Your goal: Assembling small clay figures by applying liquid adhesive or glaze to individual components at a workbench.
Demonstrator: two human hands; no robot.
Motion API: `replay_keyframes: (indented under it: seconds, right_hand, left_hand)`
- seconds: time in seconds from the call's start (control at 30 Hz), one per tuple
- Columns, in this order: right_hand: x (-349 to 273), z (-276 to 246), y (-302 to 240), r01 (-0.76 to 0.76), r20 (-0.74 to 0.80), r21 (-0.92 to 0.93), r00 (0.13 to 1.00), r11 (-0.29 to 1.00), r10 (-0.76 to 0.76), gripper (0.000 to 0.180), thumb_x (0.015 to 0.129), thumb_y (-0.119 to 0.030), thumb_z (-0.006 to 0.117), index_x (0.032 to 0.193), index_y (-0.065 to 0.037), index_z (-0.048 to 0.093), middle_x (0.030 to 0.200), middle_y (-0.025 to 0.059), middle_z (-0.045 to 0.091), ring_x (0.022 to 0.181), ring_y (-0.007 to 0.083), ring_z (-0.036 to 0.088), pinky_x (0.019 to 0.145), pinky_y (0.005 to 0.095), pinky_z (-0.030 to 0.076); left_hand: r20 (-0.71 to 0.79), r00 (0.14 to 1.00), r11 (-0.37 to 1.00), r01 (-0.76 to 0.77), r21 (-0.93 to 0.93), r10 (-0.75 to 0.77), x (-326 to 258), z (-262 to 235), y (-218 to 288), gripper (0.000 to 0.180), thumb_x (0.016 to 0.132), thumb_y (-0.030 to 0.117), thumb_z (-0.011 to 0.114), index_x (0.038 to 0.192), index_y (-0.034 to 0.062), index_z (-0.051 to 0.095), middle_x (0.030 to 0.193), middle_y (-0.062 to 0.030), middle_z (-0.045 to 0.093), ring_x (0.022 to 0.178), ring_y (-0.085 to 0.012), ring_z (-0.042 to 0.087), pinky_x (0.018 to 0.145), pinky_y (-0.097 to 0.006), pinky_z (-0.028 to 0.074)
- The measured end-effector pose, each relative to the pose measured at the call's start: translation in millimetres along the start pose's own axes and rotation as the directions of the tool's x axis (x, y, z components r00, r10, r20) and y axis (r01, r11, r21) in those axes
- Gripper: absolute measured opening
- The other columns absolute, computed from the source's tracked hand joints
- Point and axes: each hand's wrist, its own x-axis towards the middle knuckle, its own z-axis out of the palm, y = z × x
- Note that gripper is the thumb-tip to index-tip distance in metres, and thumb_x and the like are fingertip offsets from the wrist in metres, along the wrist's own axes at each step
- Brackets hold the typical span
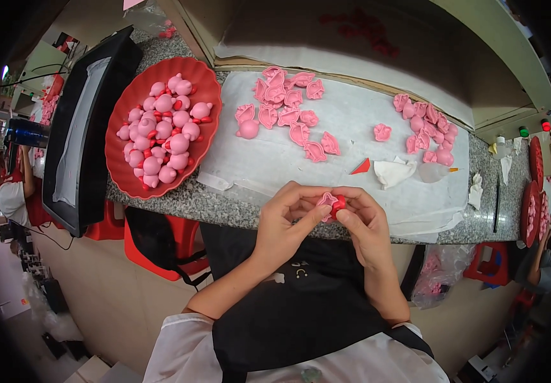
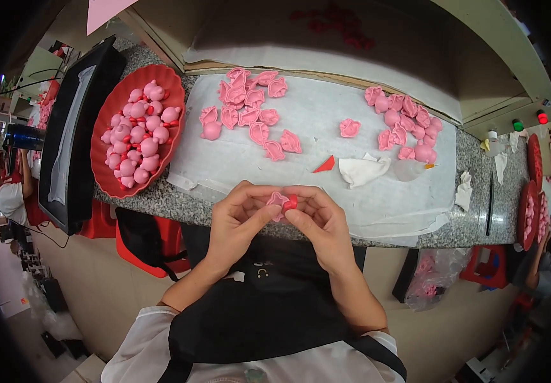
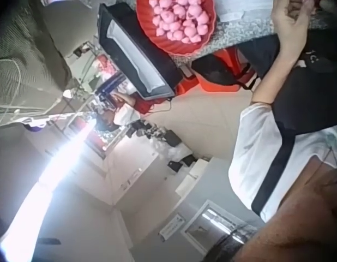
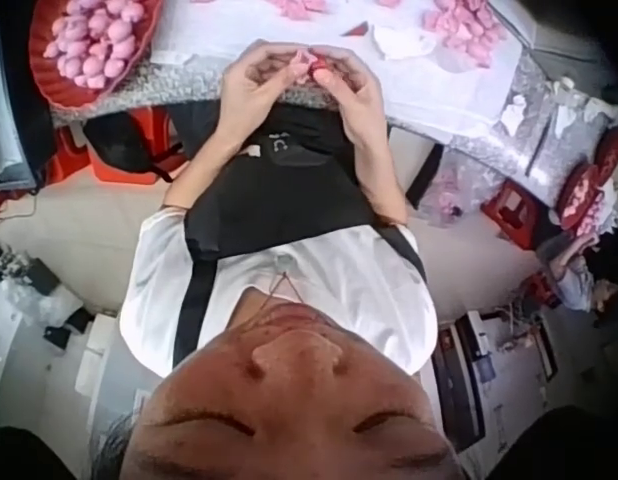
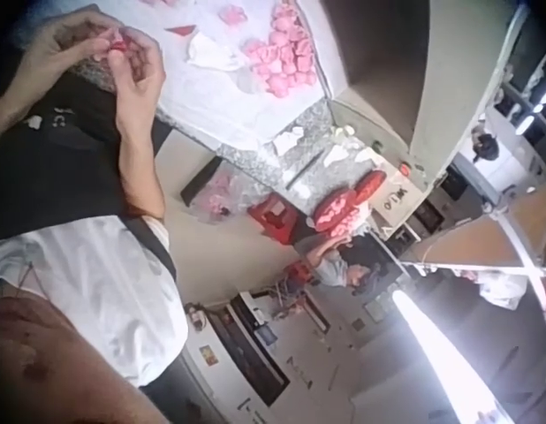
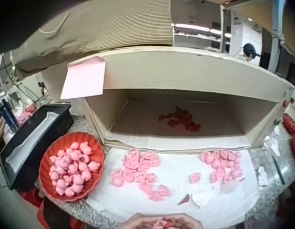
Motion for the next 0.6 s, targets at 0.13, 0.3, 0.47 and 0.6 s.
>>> replay_keyframes:
  seconds: [0.13,0.3,0.47,0.6]
  right_hand:
    - [-1,-4,-1,-0.025,0.025,0.041,0.999,0.999,0.024,0.027,0.073,-0.003,0.055,0.098,0.003,0.047,0.09,0.0078,0.053,0.084,0.0119,0.051,0.074,0.0235,0.041]
    - [-2,-3,2,-0.017,0.016,-0.015,1.0,1.0,0.017,0.02,0.072,-0.002,0.056,0.091,0.002,0.048,0.085,0.0068,0.054,0.08,0.0112,0.051,0.072,0.0224,0.041]
    - [-7,9,11,0.191,-0.091,-0.211,0.973,0.959,-0.214,0.021,0.073,-0.002,0.056,0.091,0.002,0.047,0.084,0.0065,0.053,0.078,0.0105,0.051,0.071,0.0212,0.04]
    - [-4,5,1,0.054,-0.058,-0.037,0.997,0.998,-0.056,0.022,0.073,-0.001,0.056,0.092,0.002,0.047,0.084,0.0064,0.053,0.079,0.0108,0.051,0.071,0.0215,0.041]
  left_hand:
    - [0.036,0.999,1.0,0.002,0.004,-0.003,0,2,-1,0.017,0.074,-0.003,0.053,0.091,-0.003,0.055,0.082,-0.0032,0.049,0.077,-0.0091,0.054,0.063,-0.018,0.044]
    - [0.017,0.999,0.998,-0.031,0.054,0.03,-4,1,-3,0.016,0.076,0.002,0.053,0.091,-0.001,0.056,0.081,-0.0058,0.05,0.072,-0.0112,0.055,0.062,-0.02,0.046]
    - [-0.001,0.999,0.997,-0.036,0.07,0.036,-4,3,-4,0.015,0.077,0.004,0.053,0.09,-0.0007,0.057,0.079,-0.0053,0.051,0.071,-0.0106,0.055,0.06,-0.02,0.044]
    - [-0.002,0.999,0.997,-0.053,0.057,0.053,-2,4,-4,0.014,0.076,0.004,0.053,0.089,-0.0006,0.057,0.079,-0.0055,0.052,0.07,-0.0104,0.054,0.06,-0.02,0.044]
